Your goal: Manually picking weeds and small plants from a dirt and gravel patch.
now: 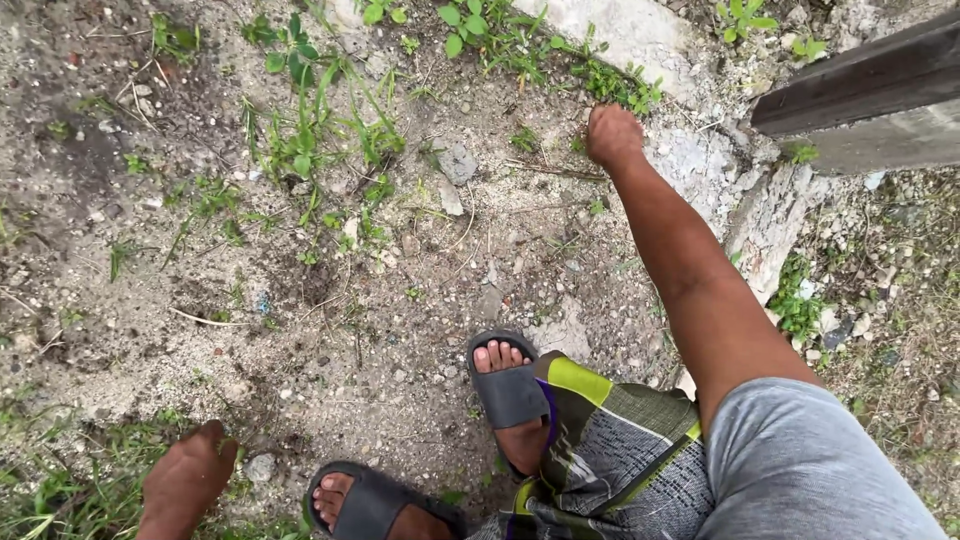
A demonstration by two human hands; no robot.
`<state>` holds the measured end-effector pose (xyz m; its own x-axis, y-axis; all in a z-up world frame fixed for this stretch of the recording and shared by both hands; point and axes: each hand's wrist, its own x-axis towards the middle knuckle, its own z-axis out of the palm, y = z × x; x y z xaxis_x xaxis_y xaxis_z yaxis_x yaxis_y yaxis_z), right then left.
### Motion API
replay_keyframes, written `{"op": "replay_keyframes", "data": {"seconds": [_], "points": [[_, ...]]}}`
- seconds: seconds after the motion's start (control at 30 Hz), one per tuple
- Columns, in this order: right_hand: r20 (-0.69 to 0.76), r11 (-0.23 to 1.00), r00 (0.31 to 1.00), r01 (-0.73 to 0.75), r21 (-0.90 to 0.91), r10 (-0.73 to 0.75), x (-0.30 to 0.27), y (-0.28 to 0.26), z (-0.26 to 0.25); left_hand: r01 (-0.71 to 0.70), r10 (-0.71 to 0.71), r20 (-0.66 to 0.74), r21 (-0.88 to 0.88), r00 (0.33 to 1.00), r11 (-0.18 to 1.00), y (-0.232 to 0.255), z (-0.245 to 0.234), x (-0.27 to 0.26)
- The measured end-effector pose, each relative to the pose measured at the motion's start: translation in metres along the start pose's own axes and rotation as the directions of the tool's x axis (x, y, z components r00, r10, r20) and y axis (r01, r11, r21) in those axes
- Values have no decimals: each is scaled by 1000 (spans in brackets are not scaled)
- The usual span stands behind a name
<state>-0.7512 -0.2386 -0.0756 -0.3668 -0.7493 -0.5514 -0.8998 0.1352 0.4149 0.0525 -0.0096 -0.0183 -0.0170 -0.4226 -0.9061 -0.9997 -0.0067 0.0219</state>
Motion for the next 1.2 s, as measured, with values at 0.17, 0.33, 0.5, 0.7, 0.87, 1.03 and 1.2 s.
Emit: {"op": "replay_keyframes", "data": {"seconds": [0.17, 0.33, 0.5, 0.7, 0.87, 1.03, 1.2], "points": [[196, 994, 981, -15, 107, -7, 17, 4, -14, -62, 62, 18, -3, 998, 998, -9, 20, 7], [416, 981, 905, 4, 194, -86, 4, 17, -52, -59, 58, -17, -28, 998, 998, -9, 23, -2], [-96, 999, 995, -13, 31, 16, 6, 57, -85, -42, 42, 9, 1, 999, 999, 7, 9, -8], [52, 988, 987, -151, 26, 150, -27, 37, -98, -113, 113, 26, -5, 993, 994, 7, 7, 0], [-67, 989, 988, -142, -47, 139, 25, 60, -14, -137, 137, -11, -19, 991, 990, 7, 7, 2], [-185, 992, 975, -128, -12, 123, 32, 55, -11, -115, 114, -11, -29, 993, 993, -3, 21, 2], [-145, 996, 985, -90, 4, 90, 57, 62, -15, 12, -16, 68, 54, 998, 998, 16, -3, -20]]}}
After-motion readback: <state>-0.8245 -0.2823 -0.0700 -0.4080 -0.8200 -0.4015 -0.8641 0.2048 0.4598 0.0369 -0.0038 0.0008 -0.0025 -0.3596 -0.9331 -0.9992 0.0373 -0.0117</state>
